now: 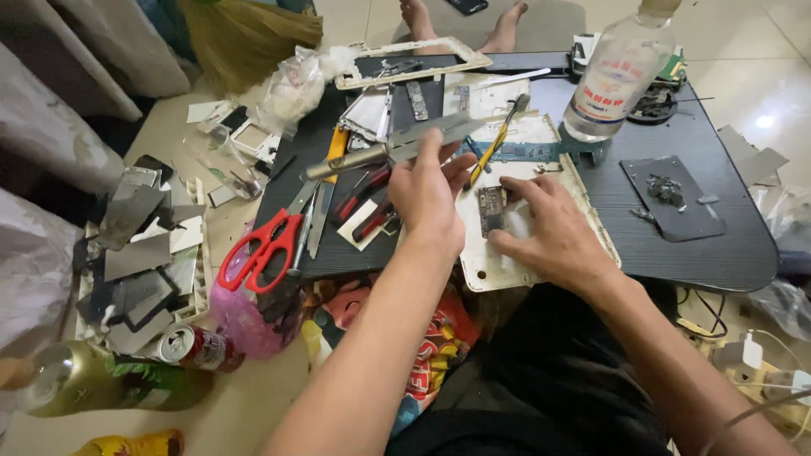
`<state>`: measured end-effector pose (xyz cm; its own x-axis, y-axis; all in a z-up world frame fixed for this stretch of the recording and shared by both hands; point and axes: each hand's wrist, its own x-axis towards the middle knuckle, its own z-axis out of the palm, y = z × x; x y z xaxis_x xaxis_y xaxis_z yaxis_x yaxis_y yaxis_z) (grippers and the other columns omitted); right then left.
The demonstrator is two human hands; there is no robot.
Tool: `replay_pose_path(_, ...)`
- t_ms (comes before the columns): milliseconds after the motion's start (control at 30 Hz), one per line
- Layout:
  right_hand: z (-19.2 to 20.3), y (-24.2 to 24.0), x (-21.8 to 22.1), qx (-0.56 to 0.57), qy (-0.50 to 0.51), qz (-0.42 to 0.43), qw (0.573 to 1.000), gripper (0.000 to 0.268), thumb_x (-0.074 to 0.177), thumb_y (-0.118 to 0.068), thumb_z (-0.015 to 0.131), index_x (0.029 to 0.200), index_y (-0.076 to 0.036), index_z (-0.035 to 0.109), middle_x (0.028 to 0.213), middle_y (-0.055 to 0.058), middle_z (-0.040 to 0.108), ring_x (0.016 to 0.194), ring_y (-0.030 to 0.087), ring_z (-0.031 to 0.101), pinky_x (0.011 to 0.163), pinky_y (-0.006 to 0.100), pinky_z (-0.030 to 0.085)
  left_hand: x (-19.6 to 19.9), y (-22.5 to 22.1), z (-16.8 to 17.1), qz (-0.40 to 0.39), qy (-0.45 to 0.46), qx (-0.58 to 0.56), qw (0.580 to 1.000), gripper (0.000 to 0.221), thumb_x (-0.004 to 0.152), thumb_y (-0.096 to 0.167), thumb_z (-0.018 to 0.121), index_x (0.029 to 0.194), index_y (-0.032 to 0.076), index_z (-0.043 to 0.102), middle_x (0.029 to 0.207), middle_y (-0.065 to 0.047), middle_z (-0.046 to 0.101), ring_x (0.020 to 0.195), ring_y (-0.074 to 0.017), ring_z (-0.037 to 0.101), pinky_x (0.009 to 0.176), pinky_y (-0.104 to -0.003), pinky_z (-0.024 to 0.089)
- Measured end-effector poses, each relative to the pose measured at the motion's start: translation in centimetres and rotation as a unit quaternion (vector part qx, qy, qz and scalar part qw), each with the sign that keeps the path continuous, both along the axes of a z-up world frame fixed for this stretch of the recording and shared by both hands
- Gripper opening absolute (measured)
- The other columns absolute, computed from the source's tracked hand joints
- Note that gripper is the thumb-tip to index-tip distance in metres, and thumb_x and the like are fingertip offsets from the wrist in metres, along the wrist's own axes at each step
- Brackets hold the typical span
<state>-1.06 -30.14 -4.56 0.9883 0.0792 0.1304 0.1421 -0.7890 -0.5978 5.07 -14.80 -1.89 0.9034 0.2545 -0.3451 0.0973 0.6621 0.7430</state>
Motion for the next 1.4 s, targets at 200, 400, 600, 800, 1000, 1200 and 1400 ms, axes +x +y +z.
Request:
replay_pose_path(200,-0.2,-1.3,0.6,-0.01,-0.013,0.003,1.0,0.083,0.072,-0.034,0.078,0.15,-0.02,0.055,0.115,0.016,0.06,0.097,0.037,0.067,0.085,0.055,0.053,-3.3,1.2,-0.4,-0.038,-0.12,0.116,0.985,0.028,0.086,0.009,0.077,0.104,-0.002,0.06,0.087,-0.025,0.076,0.069,-0.0336,0.078,0.06,-0.038,0.067)
replay_pose_path(400,0.9,-1.2,0.4,-0.016,-0.017,0.022,0.999,0.076,0.07,-0.019,0.071,0.145,-0.02,0.06,0.096,0.012,0.064,0.075,0.032,0.071,0.074,0.05,0.056,-4.0,1.5,-1.0,-0.064,-0.182,0.198,0.961,0.025,0.084,0.005,0.075,0.105,-0.001,0.062,0.081,-0.023,0.076,0.065,-0.0276,0.077,0.055,-0.034,0.067)
replay_pose_path(600,1.0,-0.6,0.6,-0.052,0.023,0.005,0.998,0.07,0.075,-0.023,0.064,0.144,-0.027,0.062,0.1,0.008,0.065,0.084,0.032,0.071,0.08,0.053,0.055,-4.4,1.4,-1.5,-0.102,-0.15,0.218,0.959,0.019,0.081,0.008,0.078,0.092,-0.003,0.067,0.074,-0.023,0.075,0.066,-0.0262,0.078,0.06,-0.034,0.066)
replay_pose_path(800,-0.1,-0.9,1.1,-0.007,-0.029,-0.01,1.0,0.044,0.083,-0.027,0.069,0.126,-0.022,0.074,0.09,0.003,0.07,0.072,0.024,0.073,0.073,0.043,0.057,-4.5,1.7,-1.1,-0.127,-0.148,0.22,0.956,0.017,0.079,0.011,0.082,0.088,-0.002,0.075,0.075,-0.022,0.076,0.068,-0.0249,0.078,0.061,-0.034,0.067)
replay_pose_path(1000,0.7,-0.7,3.0,0.0,-0.119,-0.057,0.991,0.015,0.094,-0.021,0.069,0.105,-0.015,0.078,0.083,0.002,0.072,0.069,0.02,0.073,0.066,0.034,0.057,-4.1,1.6,0.1,-0.138,-0.069,0.21,0.966,0.023,0.08,0.014,0.078,0.089,-0.007,0.073,0.078,-0.024,0.076,0.065,-0.0256,0.076,0.056,-0.034,0.065)
replay_pose_path(1200,2.0,-0.5,8.7,-0.035,-0.165,-0.086,0.982,0.015,0.097,-0.031,0.072,0.102,-0.018,0.077,0.08,0.003,0.074,0.077,0.022,0.074,0.071,0.039,0.056,-2.3,0.9,3.6,-0.152,-0.033,0.253,0.955,0.028,0.078,0.021,0.078,0.086,-0.005,0.075,0.075,-0.02,0.076,0.054,-0.0223,0.073,0.047,-0.032,0.061)
replay_pose_path(1400,2.2,-1.3,16.6,-0.107,-0.15,-0.062,0.981,0.019,0.099,-0.03,0.068,0.105,-0.017,0.079,0.087,0.007,0.074,0.088,0.034,0.073,0.082,0.049,0.057,0.8,0.4,4.4,-0.15,0.012,0.261,0.953,0.031,0.082,0.023,0.074,0.084,-0.008,0.075,0.074,-0.02,0.076,0.055,-0.0225,0.073,0.049,-0.031,0.061)
